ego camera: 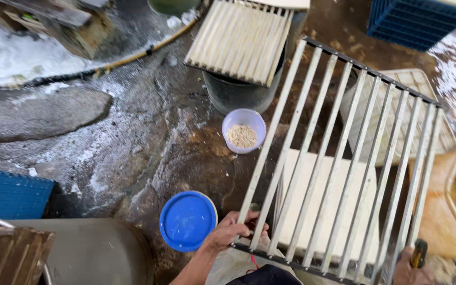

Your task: The person trims and cuts slabs of pressed tofu in square molds using a knife, slicing along the mold edges and cutting the curd into grid portions. They move the knife along each side, lift the slatted rack frame off a mold, and set trimmed slabs aside while working through several molds on the wet floor.

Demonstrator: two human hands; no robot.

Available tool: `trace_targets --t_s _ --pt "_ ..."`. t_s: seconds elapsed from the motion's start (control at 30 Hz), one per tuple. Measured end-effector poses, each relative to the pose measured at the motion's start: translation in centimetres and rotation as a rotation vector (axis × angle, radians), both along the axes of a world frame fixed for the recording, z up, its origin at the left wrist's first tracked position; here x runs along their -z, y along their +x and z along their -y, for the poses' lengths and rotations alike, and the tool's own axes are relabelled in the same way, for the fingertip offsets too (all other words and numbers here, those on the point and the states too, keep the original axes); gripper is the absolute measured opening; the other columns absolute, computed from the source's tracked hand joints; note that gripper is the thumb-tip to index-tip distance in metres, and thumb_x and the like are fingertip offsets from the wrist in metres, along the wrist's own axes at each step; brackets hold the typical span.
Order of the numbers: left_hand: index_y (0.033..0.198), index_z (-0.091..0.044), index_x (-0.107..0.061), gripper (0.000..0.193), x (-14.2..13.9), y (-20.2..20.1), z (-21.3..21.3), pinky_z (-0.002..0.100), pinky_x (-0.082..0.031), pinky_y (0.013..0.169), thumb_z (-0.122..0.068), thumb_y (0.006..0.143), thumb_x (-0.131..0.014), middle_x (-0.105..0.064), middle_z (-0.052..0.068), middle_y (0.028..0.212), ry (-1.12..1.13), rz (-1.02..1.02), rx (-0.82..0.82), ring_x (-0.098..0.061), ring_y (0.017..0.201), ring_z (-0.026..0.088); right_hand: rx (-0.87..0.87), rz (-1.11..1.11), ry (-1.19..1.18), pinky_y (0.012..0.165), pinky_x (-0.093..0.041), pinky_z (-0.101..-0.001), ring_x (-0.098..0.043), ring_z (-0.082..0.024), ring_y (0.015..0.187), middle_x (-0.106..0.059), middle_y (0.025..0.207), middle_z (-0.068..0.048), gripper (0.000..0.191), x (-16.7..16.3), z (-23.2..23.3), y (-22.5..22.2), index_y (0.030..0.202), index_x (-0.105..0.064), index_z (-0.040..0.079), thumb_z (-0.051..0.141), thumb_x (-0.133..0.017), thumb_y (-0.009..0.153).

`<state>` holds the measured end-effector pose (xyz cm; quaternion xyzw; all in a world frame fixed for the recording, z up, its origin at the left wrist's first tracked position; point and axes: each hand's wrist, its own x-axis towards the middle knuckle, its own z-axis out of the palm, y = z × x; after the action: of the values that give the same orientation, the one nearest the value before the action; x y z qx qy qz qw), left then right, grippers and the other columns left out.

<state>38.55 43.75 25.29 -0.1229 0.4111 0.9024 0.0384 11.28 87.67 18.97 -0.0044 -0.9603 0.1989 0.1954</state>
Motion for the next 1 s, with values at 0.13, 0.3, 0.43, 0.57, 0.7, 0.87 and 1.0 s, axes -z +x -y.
trace_targets --t_s 0.13,0.3,0.43,0.57,0.7,0.87,1.0 --pt "0.138 0.009 -0.059 0.064 -2.2 0.5 6.9 0.036 -0.057 0.098 -0.007 0.076 -0.056 -0.074 0.015 0.118 -0.082 -0.002 -0.085 -0.073 0.107 0.023 -0.046 0.308 -0.372 0.081 -0.054 -0.0460 -0.070 -0.028 0.080 -0.071 0.075 -0.022 0.041 1.3 8.5 -5.2 0.098 -0.077 -0.001 0.038 -0.072 0.110" --pt "0.143 0.009 -0.050 0.068 -4.2 0.1 14.2 0.042 -0.058 0.095 -0.012 0.081 -0.067 -0.073 0.020 0.120 -0.124 0.142 -0.320 -0.073 0.107 0.027 -0.119 0.457 -0.618 0.072 -0.049 -0.0430 -0.063 -0.024 0.078 -0.072 0.080 -0.018 0.050 1.9 21.7 -12.1 0.102 -0.078 -0.005 0.043 -0.072 0.113" --pt "0.149 0.000 -0.039 0.077 -1.9 1.1 17.2 0.045 -0.060 0.092 -0.011 0.077 -0.065 -0.074 0.025 0.120 -0.043 0.238 -0.640 -0.074 0.108 0.032 -0.309 0.541 -0.583 0.062 -0.046 -0.0439 -0.056 -0.019 0.070 -0.064 0.074 -0.009 0.045 0.5 33.2 -19.6 0.107 -0.078 0.001 0.045 -0.072 0.098" --pt "0.150 -0.007 -0.035 0.079 4.3 4.8 19.2 0.048 -0.062 0.093 -0.005 0.077 -0.063 -0.074 0.031 0.120 -0.086 0.145 -0.838 -0.076 0.109 0.039 -0.531 0.796 -0.537 0.058 -0.041 -0.0452 -0.049 -0.020 0.063 -0.060 0.069 -0.007 0.050 -0.2 43.9 -22.8 0.091 -0.075 -0.002 0.048 -0.075 0.093" --pt "0.151 -0.010 -0.035 0.078 11.1 6.7 23.6 0.051 -0.060 0.088 -0.006 0.079 -0.064 -0.074 0.030 0.116 0.038 0.495 -1.118 -0.075 0.105 0.039 -0.925 0.834 -0.400 0.056 -0.044 -0.0401 -0.050 -0.018 0.058 -0.057 0.062 -0.005 0.052 -1.6 54.7 -24.2 0.074 -0.072 0.000 0.049 -0.074 0.091" --pt "0.151 -0.009 -0.036 0.075 14.4 6.5 33.7 0.052 -0.060 0.085 -0.007 0.082 -0.063 -0.074 0.028 0.113 0.072 0.780 -1.203 -0.075 0.101 0.038 -1.142 0.709 -0.205 0.055 -0.047 -0.0390 -0.052 -0.017 0.057 -0.056 0.057 -0.005 0.042 -2.1 70.4 -23.9 0.084 -0.070 0.001 0.043 -0.070 0.091" --pt "0.152 -0.009 -0.036 0.072 13.3 7.1 46.8 0.052 -0.059 0.082 -0.008 0.084 -0.062 -0.074 0.027 0.110 0.027 0.843 -1.156 -0.075 0.098 0.037 -1.048 0.799 -0.278 0.056 -0.050 -0.0387 -0.060 -0.017 0.058 -0.066 0.061 -0.006 0.043 -1.4 80.3 -23.1 0.088 -0.073 0.000 0.043 -0.071 0.086"
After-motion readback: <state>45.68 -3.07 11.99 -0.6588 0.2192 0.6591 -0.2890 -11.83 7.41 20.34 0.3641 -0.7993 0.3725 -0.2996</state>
